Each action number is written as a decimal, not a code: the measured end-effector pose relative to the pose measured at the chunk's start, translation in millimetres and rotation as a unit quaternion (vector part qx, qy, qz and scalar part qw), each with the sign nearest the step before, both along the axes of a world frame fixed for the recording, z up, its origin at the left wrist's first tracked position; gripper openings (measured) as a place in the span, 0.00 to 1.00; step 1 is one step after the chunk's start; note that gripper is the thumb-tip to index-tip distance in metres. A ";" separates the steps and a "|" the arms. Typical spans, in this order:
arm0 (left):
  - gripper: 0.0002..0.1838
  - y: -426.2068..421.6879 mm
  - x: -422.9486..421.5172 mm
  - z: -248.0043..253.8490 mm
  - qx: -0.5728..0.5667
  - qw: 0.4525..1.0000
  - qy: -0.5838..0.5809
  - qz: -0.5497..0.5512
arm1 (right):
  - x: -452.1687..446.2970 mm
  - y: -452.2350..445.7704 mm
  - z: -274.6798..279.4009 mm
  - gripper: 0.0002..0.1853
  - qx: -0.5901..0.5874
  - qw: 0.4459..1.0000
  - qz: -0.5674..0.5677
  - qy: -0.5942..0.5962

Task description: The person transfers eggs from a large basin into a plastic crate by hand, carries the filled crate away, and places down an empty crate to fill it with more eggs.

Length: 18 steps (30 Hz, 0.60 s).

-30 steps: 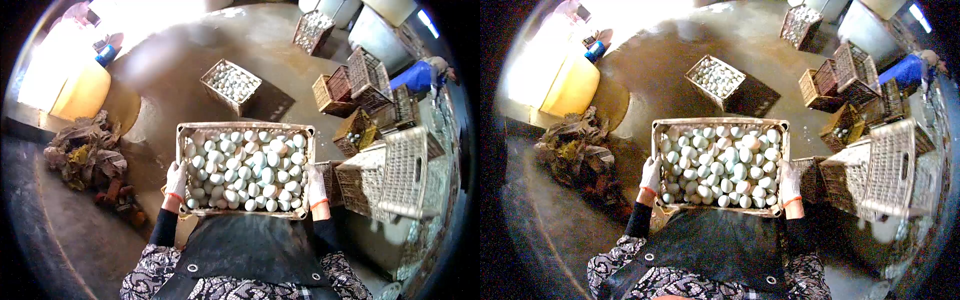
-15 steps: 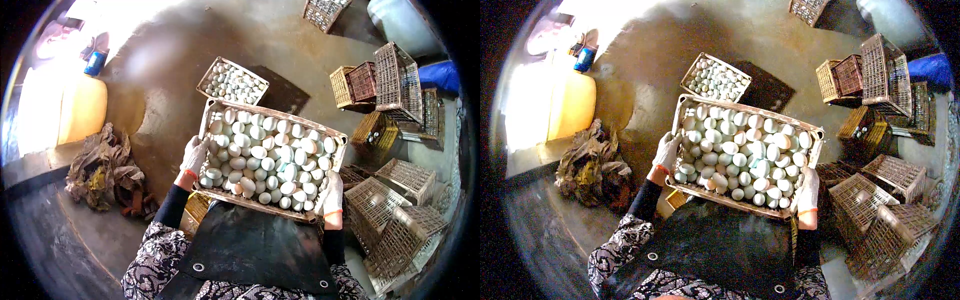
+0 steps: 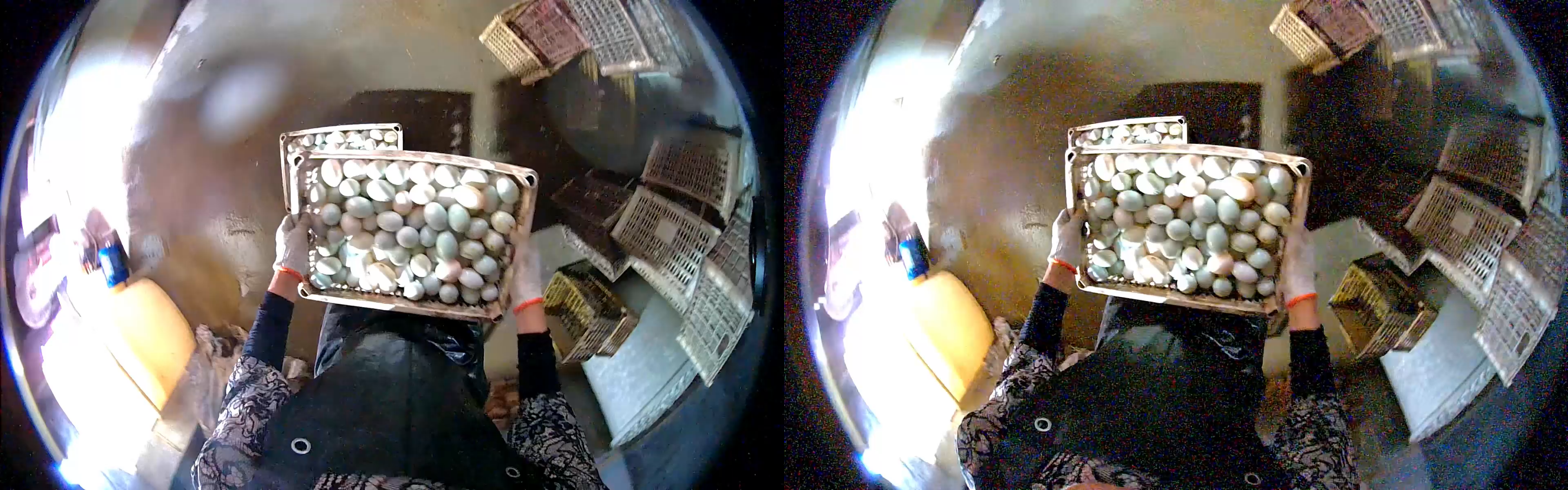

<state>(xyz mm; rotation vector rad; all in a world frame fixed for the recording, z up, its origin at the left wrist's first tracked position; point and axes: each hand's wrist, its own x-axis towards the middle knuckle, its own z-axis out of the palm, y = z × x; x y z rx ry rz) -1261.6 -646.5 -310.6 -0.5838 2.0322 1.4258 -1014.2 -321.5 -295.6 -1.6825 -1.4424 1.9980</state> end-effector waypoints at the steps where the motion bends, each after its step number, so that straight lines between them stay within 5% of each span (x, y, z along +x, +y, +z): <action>1: 0.08 2.5 -0.6 3.1 -0.001 1.000 -0.009 0.016 | 12.7 -5.7 -28.6 0.26 -0.001 1.000 0.004 0.011; 4: 0.09 -18.8 -12.6 -24.5 -0.017 1.000 0.012 0.006 | 26.4 -20.1 -61.0 0.24 0.065 0.996 0.062 0.015; 5: 0.10 -13.5 -15.6 -24.6 -0.025 0.999 -0.001 0.035 | 5.4 -15.8 -37.1 0.22 -0.081 0.995 -0.047 0.025; 7: 0.12 2.2 -8.1 -6.8 -0.051 0.998 0.039 0.017 | 12.0 -19.2 -83.4 0.21 -0.079 0.997 -0.017 0.002; 8: 0.10 7.2 -5.0 -2.2 -0.050 0.998 0.044 0.019 | -4.4 -18.8 -55.8 0.14 -0.080 0.994 -0.070 0.003; 9: 0.09 8.0 -9.9 -0.8 -0.050 0.997 0.050 0.021 | -4.0 -20.6 -81.2 0.16 -0.041 0.999 0.003 -0.014; 11: 0.09 7.8 -9.9 -1.1 -0.067 0.995 0.066 0.026 | -15.5 -17.1 -48.7 0.18 -0.123 0.990 -0.053 0.050; 12: 0.10 1.4 -4.3 -9.0 -0.065 0.996 0.036 0.043 | -20.2 -4.7 -26.1 0.18 -0.103 0.995 -0.005 -0.011; 13: 0.10 -12.2 -11.1 -19.5 -0.061 0.997 0.025 0.049 | -16.4 -15.6 -80.9 0.20 -0.107 0.994 0.027 -0.019; 15: 0.11 -29.3 -19.3 -34.6 -0.087 0.996 0.015 -0.005 | -22.2 -10.2 -69.2 0.23 -0.001 0.992 0.108 -0.066; 18: 0.10 -33.9 -25.3 -35.1 -0.035 0.999 0.001 0.034 | -25.9 -6.4 -45.2 0.26 -0.009 0.992 0.098 -0.080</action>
